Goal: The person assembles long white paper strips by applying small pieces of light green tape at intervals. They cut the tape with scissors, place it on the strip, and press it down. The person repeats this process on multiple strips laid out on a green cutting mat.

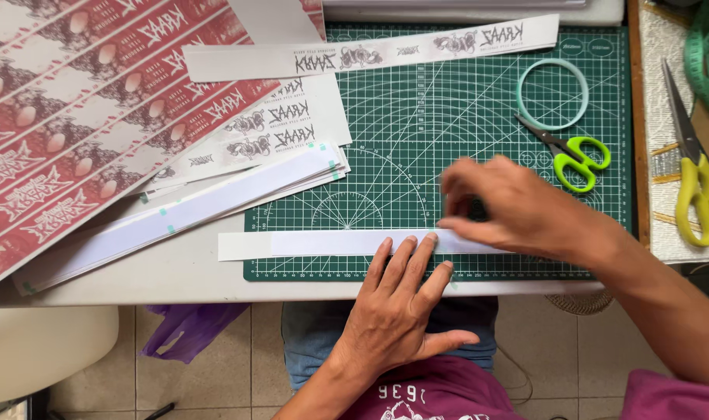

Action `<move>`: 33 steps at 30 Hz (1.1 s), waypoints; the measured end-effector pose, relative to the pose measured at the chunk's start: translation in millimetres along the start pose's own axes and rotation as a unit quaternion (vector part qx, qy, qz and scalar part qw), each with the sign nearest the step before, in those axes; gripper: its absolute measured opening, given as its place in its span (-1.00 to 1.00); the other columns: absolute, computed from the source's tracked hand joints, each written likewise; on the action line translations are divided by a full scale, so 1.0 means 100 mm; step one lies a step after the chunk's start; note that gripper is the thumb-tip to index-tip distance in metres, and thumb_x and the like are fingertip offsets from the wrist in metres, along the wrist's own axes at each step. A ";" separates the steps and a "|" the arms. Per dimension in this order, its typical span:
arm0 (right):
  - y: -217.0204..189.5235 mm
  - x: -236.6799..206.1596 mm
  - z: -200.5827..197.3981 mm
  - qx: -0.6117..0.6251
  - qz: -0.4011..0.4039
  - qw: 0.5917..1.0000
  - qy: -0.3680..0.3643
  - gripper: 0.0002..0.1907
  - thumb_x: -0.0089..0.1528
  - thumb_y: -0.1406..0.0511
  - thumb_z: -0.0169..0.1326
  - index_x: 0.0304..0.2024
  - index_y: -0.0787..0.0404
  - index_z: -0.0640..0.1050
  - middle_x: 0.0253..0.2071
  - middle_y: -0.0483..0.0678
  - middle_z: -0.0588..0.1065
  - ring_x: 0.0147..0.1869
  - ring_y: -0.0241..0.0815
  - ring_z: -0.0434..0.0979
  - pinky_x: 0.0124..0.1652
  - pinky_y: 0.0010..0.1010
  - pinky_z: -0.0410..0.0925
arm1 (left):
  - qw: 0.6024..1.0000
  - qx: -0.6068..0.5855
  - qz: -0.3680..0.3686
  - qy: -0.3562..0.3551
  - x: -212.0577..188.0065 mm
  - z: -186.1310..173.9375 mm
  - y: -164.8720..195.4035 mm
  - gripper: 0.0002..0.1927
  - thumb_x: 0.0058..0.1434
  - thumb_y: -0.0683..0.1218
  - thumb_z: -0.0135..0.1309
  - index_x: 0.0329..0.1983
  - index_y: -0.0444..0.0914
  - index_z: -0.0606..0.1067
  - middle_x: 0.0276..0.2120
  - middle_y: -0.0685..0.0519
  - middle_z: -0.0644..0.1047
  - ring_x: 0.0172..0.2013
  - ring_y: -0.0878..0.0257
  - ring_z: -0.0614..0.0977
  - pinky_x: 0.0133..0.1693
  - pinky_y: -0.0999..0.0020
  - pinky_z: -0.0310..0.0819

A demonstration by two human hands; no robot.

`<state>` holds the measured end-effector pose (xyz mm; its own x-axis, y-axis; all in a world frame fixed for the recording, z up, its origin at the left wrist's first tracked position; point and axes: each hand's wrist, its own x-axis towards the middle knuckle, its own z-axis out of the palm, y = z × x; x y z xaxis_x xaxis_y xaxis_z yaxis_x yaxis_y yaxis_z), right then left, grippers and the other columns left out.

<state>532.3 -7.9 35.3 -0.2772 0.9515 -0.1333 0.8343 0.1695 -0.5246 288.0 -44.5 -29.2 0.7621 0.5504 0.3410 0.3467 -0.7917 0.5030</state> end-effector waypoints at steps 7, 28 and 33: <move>-0.17 -0.80 0.31 -0.112 -0.040 0.982 0.146 -0.69 0.11 0.31 0.24 -0.07 0.16 0.61 -0.19 -0.09 0.57 -0.14 -0.16 0.56 -0.10 -0.19 0.31 | 1.000 0.020 -0.004 0.000 0.01 0.00 0.06 -0.10 0.19 0.51 0.04 0.27 -0.28 0.39 0.33 -0.28 0.38 0.33 -0.17 0.40 0.42 -0.21 0.02; -0.31 -1.31 0.40 0.046 0.078 0.962 0.258 -0.81 0.23 0.29 0.18 -0.11 0.17 0.62 -0.16 -0.11 0.63 -0.07 -0.18 0.61 -0.05 -0.27 0.30 | 0.977 -0.191 -0.042 0.084 -0.16 -0.01 0.42 -0.26 0.46 0.41 -0.21 0.45 -0.15 0.08 0.39 -0.22 0.45 0.55 -0.24 0.25 0.55 -0.18 0.04; -0.46 -1.37 0.40 0.339 0.164 0.902 0.210 -0.76 0.17 0.29 0.23 -0.10 0.16 0.65 -0.22 -0.18 0.66 -0.12 -0.31 0.62 -0.08 -0.41 0.46 | 0.973 -0.211 -0.020 0.095 -0.18 0.01 0.58 -0.23 0.48 0.44 -0.22 0.49 -0.14 0.04 0.43 -0.25 0.43 0.60 -0.29 0.15 0.51 -0.12 0.08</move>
<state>512.5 -156.4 44.1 0.2551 0.9595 -0.1193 0.3169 -0.1995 -0.9272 295.1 -100.4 -6.4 0.6244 0.6487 0.4351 0.0877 -0.6117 0.7862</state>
